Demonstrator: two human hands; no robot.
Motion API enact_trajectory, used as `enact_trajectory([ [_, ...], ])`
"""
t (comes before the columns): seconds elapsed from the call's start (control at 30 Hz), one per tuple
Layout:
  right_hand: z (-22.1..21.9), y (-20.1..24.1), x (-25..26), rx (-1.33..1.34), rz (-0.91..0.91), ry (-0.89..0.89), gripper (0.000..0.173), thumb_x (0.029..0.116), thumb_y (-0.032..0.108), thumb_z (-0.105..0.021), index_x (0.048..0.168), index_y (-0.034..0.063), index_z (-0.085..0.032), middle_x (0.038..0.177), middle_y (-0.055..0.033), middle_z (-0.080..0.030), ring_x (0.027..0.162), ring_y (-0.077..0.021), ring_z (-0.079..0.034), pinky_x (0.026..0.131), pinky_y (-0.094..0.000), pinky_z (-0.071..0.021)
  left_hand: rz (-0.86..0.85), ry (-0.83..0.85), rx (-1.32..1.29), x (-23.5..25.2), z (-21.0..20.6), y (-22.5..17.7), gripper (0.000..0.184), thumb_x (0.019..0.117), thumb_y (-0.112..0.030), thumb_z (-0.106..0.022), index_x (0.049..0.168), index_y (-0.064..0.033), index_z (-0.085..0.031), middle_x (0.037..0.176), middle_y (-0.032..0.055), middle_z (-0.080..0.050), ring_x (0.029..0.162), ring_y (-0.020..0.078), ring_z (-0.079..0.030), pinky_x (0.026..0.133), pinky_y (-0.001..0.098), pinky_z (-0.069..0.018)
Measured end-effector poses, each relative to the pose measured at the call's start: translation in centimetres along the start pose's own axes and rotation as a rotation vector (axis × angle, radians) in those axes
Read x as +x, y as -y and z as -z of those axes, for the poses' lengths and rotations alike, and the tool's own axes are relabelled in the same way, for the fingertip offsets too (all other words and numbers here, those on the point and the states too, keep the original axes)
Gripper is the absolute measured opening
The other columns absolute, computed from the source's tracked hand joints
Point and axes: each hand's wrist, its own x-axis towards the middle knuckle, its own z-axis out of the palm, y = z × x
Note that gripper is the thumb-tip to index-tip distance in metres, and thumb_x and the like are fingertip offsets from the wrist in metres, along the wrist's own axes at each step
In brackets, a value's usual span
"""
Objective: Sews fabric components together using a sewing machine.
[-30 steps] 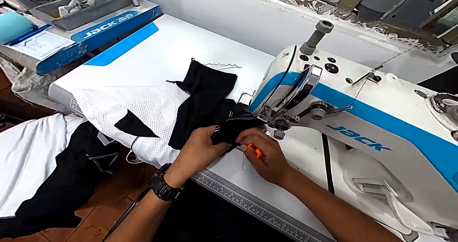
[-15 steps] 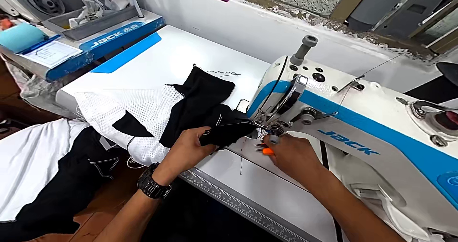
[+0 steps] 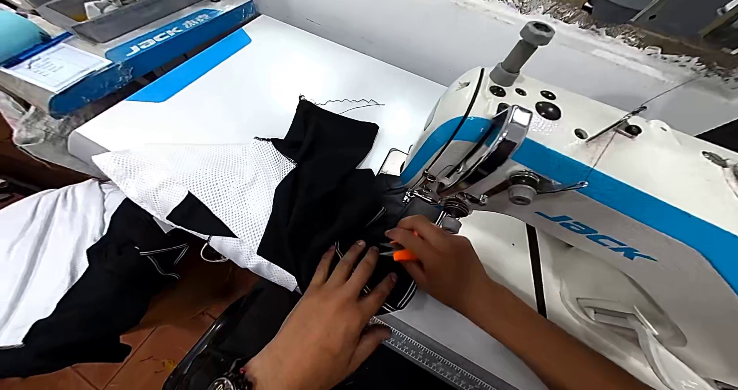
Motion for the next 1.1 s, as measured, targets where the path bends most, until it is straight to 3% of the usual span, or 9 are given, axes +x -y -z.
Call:
enact_trajectory([
  [0.1, 0.3, -0.5, 0.0, -0.026, -0.069, 0.055, 0.019, 0.0865, 0.026, -0.069, 0.103, 0.0167, -0.073, 0.107, -0.0048, -0.067, 0.066, -0.0170, -0.066, 0.044, -0.0347, -0.0510, 0.035, 0.007, -0.042, -0.2, 0.3, 0.4, 0.059, 0.0961, -0.070, -0.043, 0.140, -0.0353, -0.061, 0.153, 0.0129, -0.051, 0.145, 0.0388, -0.043, 0.108, 0.0666, -0.0407],
  [0.23, 0.3, -0.3, -0.1, -0.065, -0.050, 0.055, 0.026, 0.0900, 0.026, -0.064, 0.113, 0.0174, -0.074, 0.108, -0.0056, -0.066, 0.069, -0.0165, -0.065, 0.046, -0.0322, -0.0495, 0.040, 0.019, -0.108, -0.2, 0.6, 0.9, 0.060, 0.0973, -0.072, -0.038, 0.139, -0.0361, -0.062, 0.153, 0.0142, -0.050, 0.147, 0.0382, -0.040, 0.111, 0.0669, -0.0373],
  [0.37, 0.2, -0.1, 0.0, -0.099, -0.045, 0.055, 0.031, 0.0922, 0.028, -0.061, 0.118, 0.0170, -0.073, 0.106, -0.0063, -0.064, 0.073, -0.0170, -0.065, 0.049, -0.0309, -0.0505, 0.093, -0.059, -0.042, 0.5, 0.3, 0.3, 0.071, 0.0987, -0.072, -0.033, 0.142, -0.0239, -0.061, 0.147, 0.0080, -0.058, 0.142, 0.0330, -0.048, 0.109, 0.0631, -0.0415],
  [0.53, 0.3, 0.1, 0.3, -0.123, -0.072, 0.088, 0.040, 0.0941, 0.030, -0.058, 0.131, 0.0205, -0.070, 0.106, -0.0057, -0.063, 0.070, -0.0156, -0.063, 0.048, -0.0302, -0.0485, 0.141, -0.144, 0.043, 1.5, -0.4, 0.2, 0.074, 0.1018, -0.069, -0.025, 0.134, -0.0172, -0.068, 0.135, 0.0041, -0.066, 0.130, 0.0250, -0.058, 0.105, 0.0543, -0.0447],
  [0.8, 0.3, -0.7, 1.4, -0.003, -0.162, 0.070, 0.048, 0.0938, 0.026, -0.057, 0.142, 0.0266, -0.063, 0.085, -0.0042, -0.064, 0.062, -0.0210, -0.061, 0.048, -0.0411, -0.0484, 0.232, -0.055, -0.429, 1.1, 1.2, 1.6, 0.054, 0.1081, -0.049, -0.026, 0.129, -0.0299, -0.072, 0.141, -0.0160, -0.063, 0.143, 0.0119, -0.045, 0.113, 0.0609, -0.0275],
  [0.87, -0.1, -0.3, 1.3, -0.009, -0.137, 0.037, 0.043, 0.0923, 0.023, -0.060, 0.134, 0.0283, -0.069, 0.088, -0.0031, -0.063, 0.060, -0.0186, -0.060, 0.045, -0.0379, -0.0457, 0.210, -0.053, -0.432, 1.0, 1.1, 1.4, 0.052, 0.1081, -0.047, -0.028, 0.128, -0.0301, -0.073, 0.139, -0.0172, -0.064, 0.144, 0.0115, -0.044, 0.115, 0.0639, -0.0249],
  [0.93, -0.2, 0.2, 1.3, -0.005, -0.092, 0.016, 0.026, 0.0889, 0.017, -0.066, 0.113, 0.0223, -0.075, 0.098, -0.0049, -0.064, 0.063, -0.0177, -0.063, 0.044, -0.0360, -0.0489, 0.186, -0.103, -0.406, 1.0, 0.8, 1.3, 0.051, 0.1082, -0.045, -0.031, 0.122, -0.0269, -0.076, 0.135, -0.0147, -0.067, 0.142, 0.0123, -0.048, 0.114, 0.0627, -0.0274],
  [1.03, -0.4, 0.2, 1.3, -0.001, -0.038, 0.000, 0.015, 0.0845, 0.009, -0.072, 0.098, 0.0158, -0.073, 0.112, -0.0074, -0.065, 0.072, -0.0199, -0.067, 0.046, -0.0367, -0.0523, 0.126, -0.242, -0.282, 1.3, 0.1, 0.9, 0.044, 0.1083, -0.040, -0.038, 0.111, -0.0198, -0.078, 0.122, -0.0062, -0.073, 0.131, 0.0149, -0.059, 0.112, 0.0513, -0.0427],
  [1.1, -0.4, -0.1, 1.3, 0.025, 0.002, -0.020, 0.016, 0.0851, 0.006, -0.069, 0.099, 0.0130, -0.072, 0.120, -0.0059, -0.068, 0.083, -0.0200, -0.071, 0.053, -0.0372, -0.0567, 0.109, -0.298, -0.174, 1.7, -0.4, 0.8, 0.041, 0.1071, -0.042, -0.042, 0.111, -0.0207, -0.077, 0.119, -0.0009, -0.073, 0.123, 0.0178, -0.064, 0.107, 0.0477, -0.0490],
])
